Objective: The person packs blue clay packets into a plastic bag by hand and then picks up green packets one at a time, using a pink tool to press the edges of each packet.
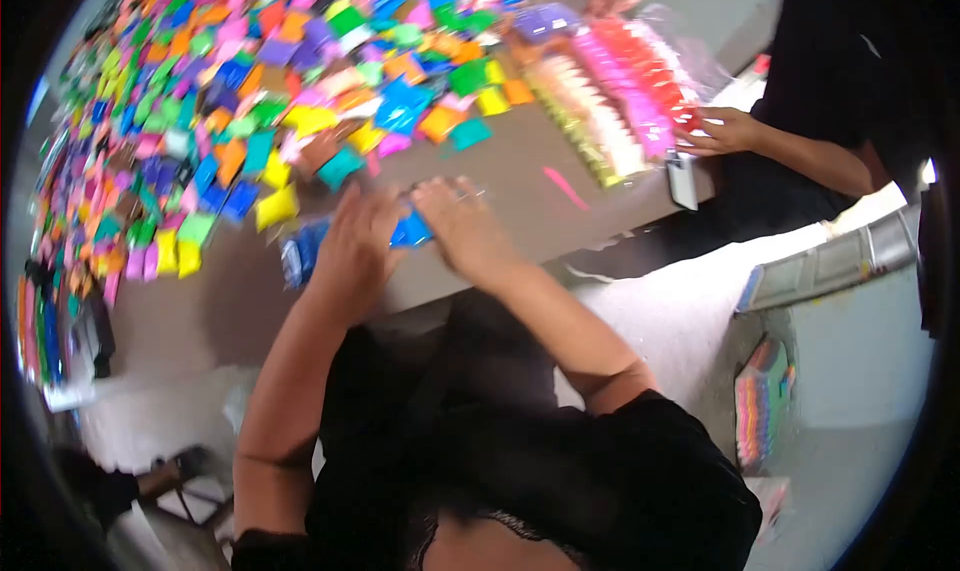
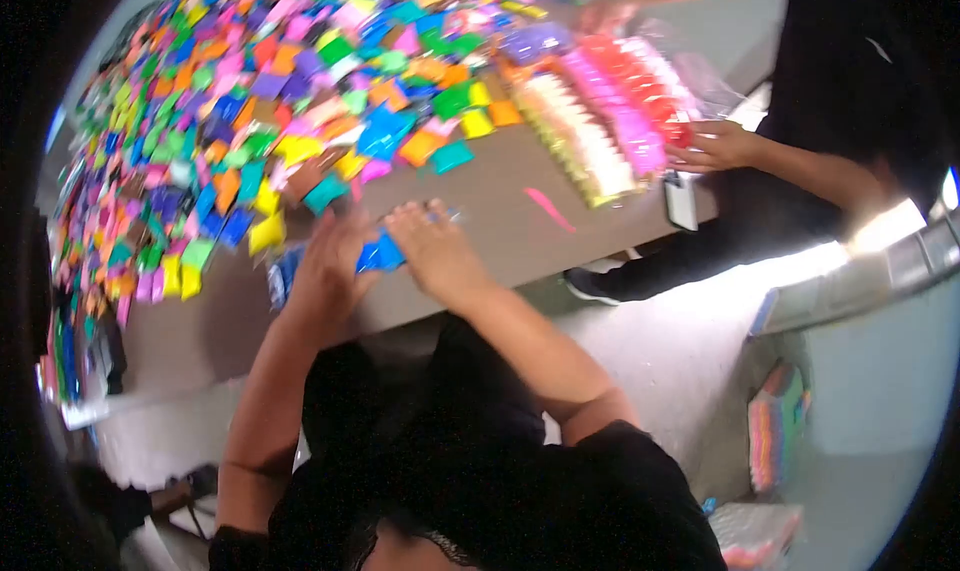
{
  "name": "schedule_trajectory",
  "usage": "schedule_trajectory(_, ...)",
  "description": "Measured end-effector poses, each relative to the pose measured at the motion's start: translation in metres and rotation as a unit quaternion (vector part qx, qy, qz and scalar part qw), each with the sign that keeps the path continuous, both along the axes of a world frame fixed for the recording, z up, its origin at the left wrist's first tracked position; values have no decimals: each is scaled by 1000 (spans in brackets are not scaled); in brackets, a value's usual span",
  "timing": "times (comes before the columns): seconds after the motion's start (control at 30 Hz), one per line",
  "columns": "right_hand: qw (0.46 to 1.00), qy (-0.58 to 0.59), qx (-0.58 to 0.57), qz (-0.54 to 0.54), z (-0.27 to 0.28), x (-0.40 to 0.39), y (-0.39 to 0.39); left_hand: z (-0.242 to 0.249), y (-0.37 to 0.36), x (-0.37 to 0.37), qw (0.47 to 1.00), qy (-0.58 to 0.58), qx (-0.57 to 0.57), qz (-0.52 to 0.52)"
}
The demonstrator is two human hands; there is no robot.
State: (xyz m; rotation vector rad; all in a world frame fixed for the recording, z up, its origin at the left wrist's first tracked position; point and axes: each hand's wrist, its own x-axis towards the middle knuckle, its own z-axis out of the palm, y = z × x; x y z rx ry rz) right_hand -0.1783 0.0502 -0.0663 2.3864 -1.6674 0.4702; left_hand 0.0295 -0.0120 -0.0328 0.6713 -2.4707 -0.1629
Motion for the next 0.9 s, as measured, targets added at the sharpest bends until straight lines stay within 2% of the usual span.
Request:
schedule_trajectory(0.03,999,47,-19,-5,0,-3,2,11,-4,14,1000,19,-15,12)
schedule_trajectory(0.13,999,22,25,3,6,0,4,43,-24,61,984,114,96,95)
schedule_trajectory(0.27,1000,-4,5,4,11,0,5,26,-34,88,983,75,119,114)
schedule_trajectory(0.33,1000,4,5,10,15,2,6,21,-28,88,994,-68,53,71)
schedule_trajectory(0.37,1000,0,5,6,15,2,6,17,-26,93,989,-98,80,74)
schedule_trajectory(0.5,1000,10,9,-3,15,1,3,-2,-25,108,984,-80,130,89)
schedule_trajectory(0.7,999,26,21,-1,20,-2,-3,-18,-20,119,991,-25,105,83)
schedule_trajectory(0.9,999,23,29,-2,23,-1,-6,-26,-13,147,988,-66,51,127)
